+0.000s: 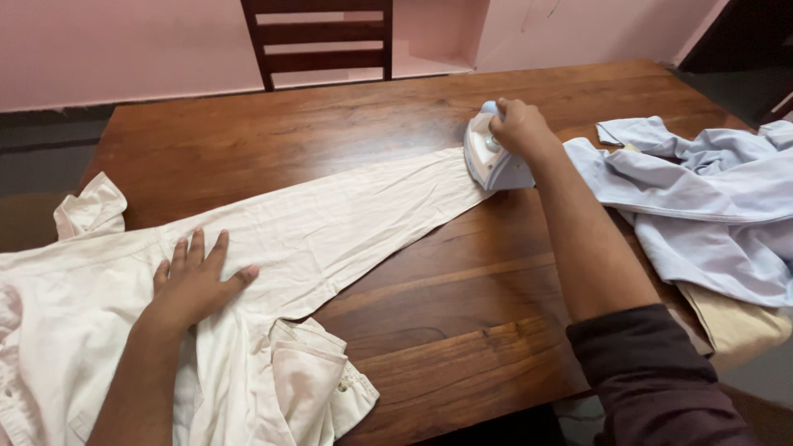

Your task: The person irons a white shirt on a wooden table using a handheld electric iron. They smooth the fabric with one hand while moving the iron with the other, focusing on the collar, front placket, and sleeves. The person repositions the shirt multiple times to access different sections for ironing.

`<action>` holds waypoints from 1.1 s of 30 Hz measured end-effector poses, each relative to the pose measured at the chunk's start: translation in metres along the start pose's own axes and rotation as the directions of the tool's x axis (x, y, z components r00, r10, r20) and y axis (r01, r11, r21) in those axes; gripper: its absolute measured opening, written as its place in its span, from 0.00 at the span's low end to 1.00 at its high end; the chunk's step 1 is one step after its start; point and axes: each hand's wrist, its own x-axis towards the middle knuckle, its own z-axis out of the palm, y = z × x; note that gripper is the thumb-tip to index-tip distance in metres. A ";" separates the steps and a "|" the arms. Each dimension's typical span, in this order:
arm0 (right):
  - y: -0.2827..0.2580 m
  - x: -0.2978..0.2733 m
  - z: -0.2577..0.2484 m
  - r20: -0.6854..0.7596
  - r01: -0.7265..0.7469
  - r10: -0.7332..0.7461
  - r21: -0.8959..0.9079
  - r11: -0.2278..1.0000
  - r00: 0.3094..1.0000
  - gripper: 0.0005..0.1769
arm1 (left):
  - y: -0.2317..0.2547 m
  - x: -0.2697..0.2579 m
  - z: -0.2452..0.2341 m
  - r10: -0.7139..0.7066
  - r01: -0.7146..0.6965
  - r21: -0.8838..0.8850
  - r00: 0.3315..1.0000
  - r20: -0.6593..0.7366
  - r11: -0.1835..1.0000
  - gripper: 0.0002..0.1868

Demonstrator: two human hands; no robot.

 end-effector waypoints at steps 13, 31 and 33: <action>-0.003 -0.085 -0.034 0.054 0.098 -0.093 -0.100 0.990 0.994 0.29 | 0.005 -0.005 -0.006 -0.009 0.010 -0.017 1.000 0.018 1.000 0.54; -0.005 -0.095 -0.053 0.079 0.142 -0.142 0.004 0.990 0.987 0.32 | 0.002 0.000 -0.001 -0.015 0.015 -0.012 1.000 0.027 1.000 0.54; -0.006 -0.076 -0.046 0.086 0.119 -0.119 0.003 0.993 0.989 0.32 | 0.003 0.001 0.000 -0.009 0.009 -0.014 1.000 0.021 1.000 0.54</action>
